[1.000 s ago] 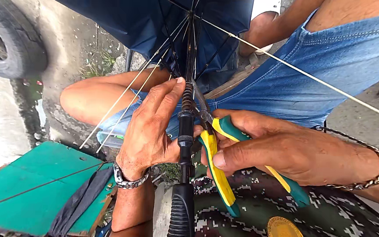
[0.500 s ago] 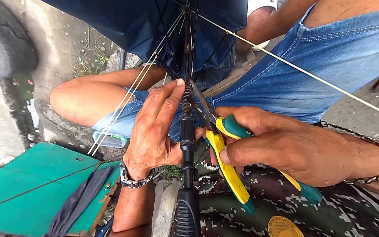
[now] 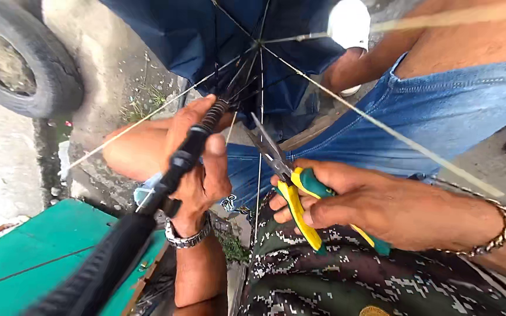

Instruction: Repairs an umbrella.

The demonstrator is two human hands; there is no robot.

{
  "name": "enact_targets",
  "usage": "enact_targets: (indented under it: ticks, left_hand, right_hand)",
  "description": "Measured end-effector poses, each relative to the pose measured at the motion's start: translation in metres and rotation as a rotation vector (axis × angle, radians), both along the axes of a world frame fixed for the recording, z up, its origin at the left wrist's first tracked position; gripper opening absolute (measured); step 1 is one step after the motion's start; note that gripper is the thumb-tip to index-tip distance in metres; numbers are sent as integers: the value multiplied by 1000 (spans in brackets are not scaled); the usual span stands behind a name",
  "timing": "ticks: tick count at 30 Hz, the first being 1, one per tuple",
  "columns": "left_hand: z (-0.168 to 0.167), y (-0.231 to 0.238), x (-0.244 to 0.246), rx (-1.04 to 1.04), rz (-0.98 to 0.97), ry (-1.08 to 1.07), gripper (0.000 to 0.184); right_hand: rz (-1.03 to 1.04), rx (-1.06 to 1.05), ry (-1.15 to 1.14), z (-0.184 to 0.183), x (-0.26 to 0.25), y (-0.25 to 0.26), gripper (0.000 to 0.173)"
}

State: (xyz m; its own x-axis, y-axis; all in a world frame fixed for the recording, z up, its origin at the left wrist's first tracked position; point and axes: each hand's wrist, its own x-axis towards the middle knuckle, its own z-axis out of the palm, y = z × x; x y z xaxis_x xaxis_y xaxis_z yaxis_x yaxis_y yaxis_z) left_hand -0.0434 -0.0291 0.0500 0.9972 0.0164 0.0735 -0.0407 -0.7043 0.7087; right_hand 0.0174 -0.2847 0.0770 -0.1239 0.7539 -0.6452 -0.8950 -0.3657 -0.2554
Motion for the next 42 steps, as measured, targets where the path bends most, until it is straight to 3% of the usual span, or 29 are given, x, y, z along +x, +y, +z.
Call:
enact_targets:
  ticks: [2, 5, 8, 12, 17, 20, 24, 33, 42]
  left_hand:
    - [2, 8, 8, -50, 59, 23, 61]
    - [0, 20, 14, -116, 143, 42, 56]
    - [-3, 22, 22, -176, 213, 42, 49]
    - [-21, 17, 38, -229, 232, 19, 58]
    - [-60, 21, 74, -194, 352, -115, 48]
    - [-62, 25, 83, -233, 372, -105, 39]
    - [-65, 37, 92, -306, 341, -105, 40]
    - [-85, 49, 114, -277, 253, -52, 29]
    - [-90, 40, 125, -295, 215, -18, 35]
  right_hand:
    - [-13, 53, -91, 7, -2, -8, 49]
    - [-30, 108, -534, 21, -3, -26, 47]
    - [-123, -84, -952, 17, -1, -29, 31]
    - [-270, -140, -1133, -21, 29, 7, 28]
    - [-380, -132, -1379, -80, 83, 74, 37]
    - [-341, -124, -1378, -106, 114, 103, 40]
    - [-372, -77, -1301, -131, 135, 121, 30]
    - [-386, -234, -1325, -142, 156, 124, 26]
    - [-449, -233, -1189, -142, 166, 115, 23]
